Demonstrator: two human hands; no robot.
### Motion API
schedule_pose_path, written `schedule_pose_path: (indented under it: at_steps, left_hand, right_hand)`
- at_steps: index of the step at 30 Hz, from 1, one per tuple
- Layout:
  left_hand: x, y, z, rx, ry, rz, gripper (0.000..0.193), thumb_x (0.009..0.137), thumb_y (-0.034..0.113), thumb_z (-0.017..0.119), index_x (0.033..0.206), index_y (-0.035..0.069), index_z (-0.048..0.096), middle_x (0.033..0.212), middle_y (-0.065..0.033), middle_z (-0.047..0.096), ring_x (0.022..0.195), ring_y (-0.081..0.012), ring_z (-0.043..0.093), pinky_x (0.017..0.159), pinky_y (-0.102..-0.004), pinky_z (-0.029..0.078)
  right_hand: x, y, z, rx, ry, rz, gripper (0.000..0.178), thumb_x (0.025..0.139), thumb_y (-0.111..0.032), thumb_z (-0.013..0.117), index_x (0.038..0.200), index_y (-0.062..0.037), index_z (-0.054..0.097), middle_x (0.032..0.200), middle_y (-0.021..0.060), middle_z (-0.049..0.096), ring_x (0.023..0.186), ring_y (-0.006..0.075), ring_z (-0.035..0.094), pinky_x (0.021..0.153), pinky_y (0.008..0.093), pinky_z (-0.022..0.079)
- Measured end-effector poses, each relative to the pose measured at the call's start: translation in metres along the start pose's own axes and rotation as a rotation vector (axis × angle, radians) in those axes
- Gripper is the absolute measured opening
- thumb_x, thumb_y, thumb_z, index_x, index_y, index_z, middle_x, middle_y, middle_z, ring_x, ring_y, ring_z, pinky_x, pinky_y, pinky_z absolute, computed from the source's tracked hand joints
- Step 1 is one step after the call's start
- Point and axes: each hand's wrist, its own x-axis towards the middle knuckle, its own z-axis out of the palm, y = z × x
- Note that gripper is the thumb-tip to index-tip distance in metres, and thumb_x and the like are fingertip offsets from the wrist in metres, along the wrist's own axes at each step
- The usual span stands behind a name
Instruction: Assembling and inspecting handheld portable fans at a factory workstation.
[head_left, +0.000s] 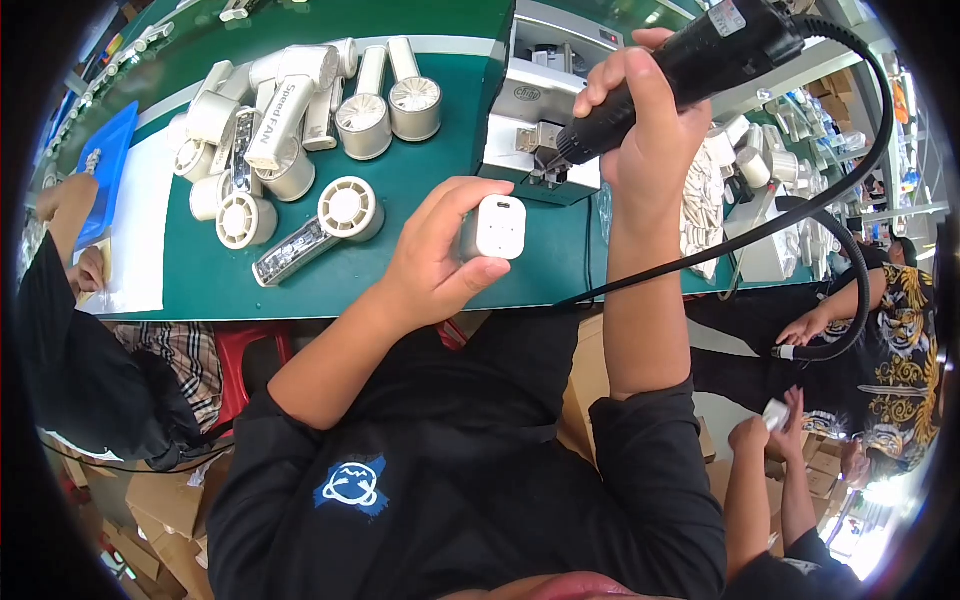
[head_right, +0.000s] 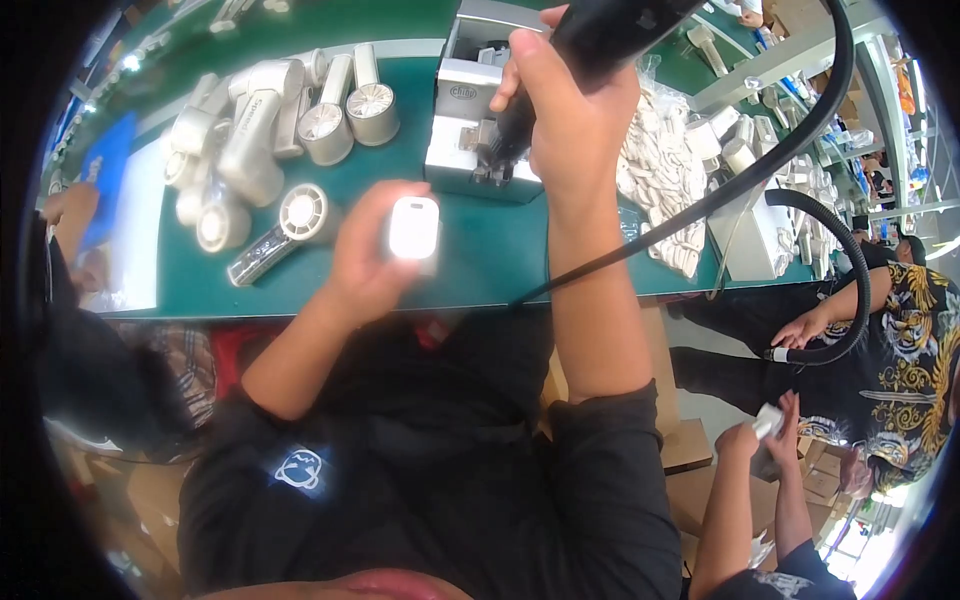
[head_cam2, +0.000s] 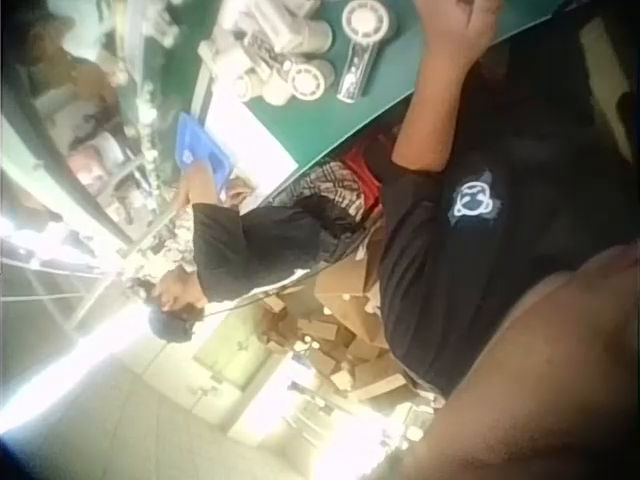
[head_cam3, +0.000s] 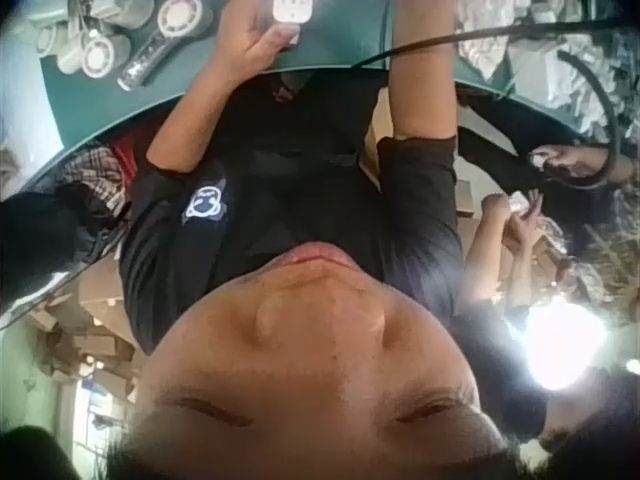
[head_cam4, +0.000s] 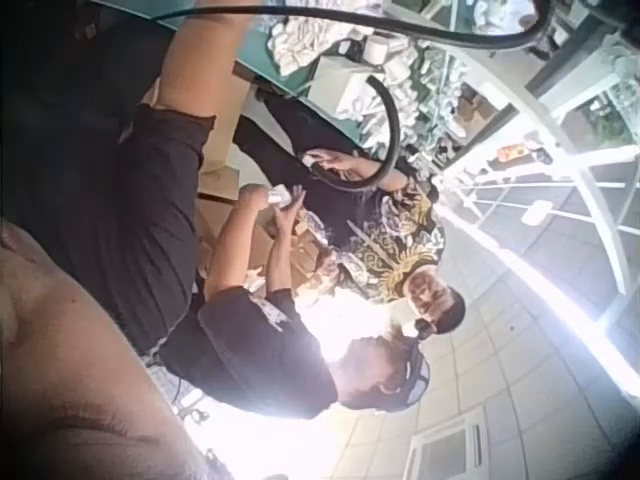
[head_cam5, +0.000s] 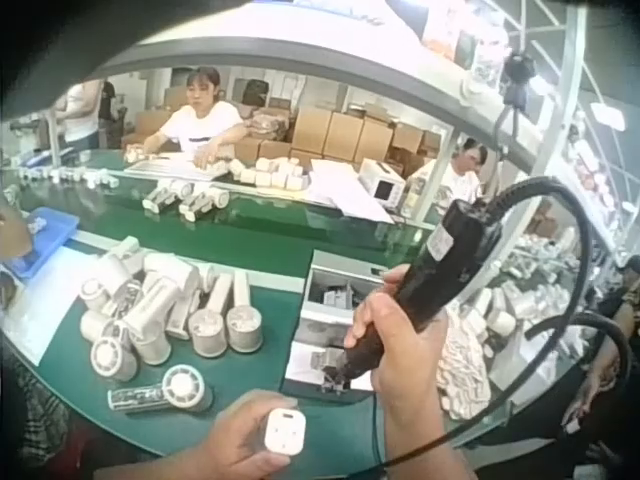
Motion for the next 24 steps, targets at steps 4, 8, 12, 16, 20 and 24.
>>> schedule_pose_path:
  at_steps: [4, 8, 12, 16, 20, 24]
  left_hand:
    - [-0.001, 0.001, 0.000, 0.026, -0.004, -0.011, 0.052, 0.080, 0.035, 0.064, 0.115, 0.000, 0.049, 0.103, -0.0164, 0.054, 0.090, -0.0285, 0.054, 0.079, -0.0333, 0.044]
    - [-0.001, 0.001, 0.000, 0.052, 0.011, -0.007, 0.052, 0.079, 0.035, 0.064, 0.116, 0.000, 0.049, 0.103, -0.0161, 0.054, 0.091, -0.0286, 0.054, 0.081, -0.0335, 0.043]
    - [0.002, 0.006, -0.001, 0.080, -0.032, -0.022, 0.051, 0.079, 0.034, 0.064, 0.116, 0.002, 0.049, 0.103, -0.0155, 0.054, 0.092, -0.0293, 0.053, 0.081, -0.0341, 0.043]
    - [0.006, 0.010, 0.006, 0.097, -0.043, 0.021, 0.051, 0.078, 0.031, 0.066, 0.117, 0.004, 0.049, 0.104, -0.0147, 0.054, 0.093, -0.0300, 0.053, 0.082, -0.0351, 0.043]
    - [0.006, 0.009, 0.008, 0.104, -0.051, 0.032, 0.051, 0.077, 0.029, 0.067, 0.118, 0.004, 0.049, 0.104, -0.0145, 0.054, 0.094, -0.0302, 0.053, 0.082, -0.0355, 0.043]
    - [0.005, 0.011, 0.011, 0.107, -0.054, 0.037, 0.051, 0.077, 0.029, 0.067, 0.118, 0.004, 0.049, 0.104, -0.0145, 0.054, 0.094, -0.0306, 0.052, 0.082, -0.0358, 0.043]
  right_hand:
    - [-0.006, 0.006, -0.005, -0.087, -0.019, 0.062, 0.025, 0.082, -0.009, 0.057, 0.102, 0.0017, 0.046, 0.069, 0.0106, 0.050, 0.058, 0.0191, 0.051, 0.051, 0.0324, 0.048]
    - [-0.004, -0.006, -0.007, -0.117, -0.124, 0.316, 0.027, 0.082, -0.010, 0.057, 0.102, 0.0014, 0.045, 0.069, 0.0093, 0.050, 0.058, 0.0185, 0.051, 0.049, 0.0311, 0.046]
    - [-0.012, -0.030, -0.005, 0.095, -0.140, 0.196, 0.031, 0.086, -0.018, 0.051, 0.111, -0.0010, 0.047, 0.071, 0.0071, 0.047, 0.060, 0.0181, 0.048, 0.052, 0.0330, 0.045]
    - [-0.016, -0.084, 0.015, 0.322, -0.424, -0.044, 0.054, 0.088, -0.039, 0.049, 0.123, 0.0020, 0.039, 0.082, 0.0097, 0.046, 0.069, 0.0195, 0.048, 0.056, 0.0334, 0.046]
    - [-0.029, -0.098, 0.044, 0.286, -0.431, -0.034, 0.059, 0.088, -0.041, 0.048, 0.124, 0.0038, 0.037, 0.084, 0.0110, 0.046, 0.069, 0.0207, 0.048, 0.056, 0.0336, 0.045]
    - [-0.032, -0.087, 0.040, 0.313, -0.367, 0.024, 0.053, 0.090, -0.038, 0.045, 0.124, 0.0019, 0.037, 0.084, 0.0106, 0.047, 0.070, 0.0201, 0.049, 0.057, 0.0336, 0.045]
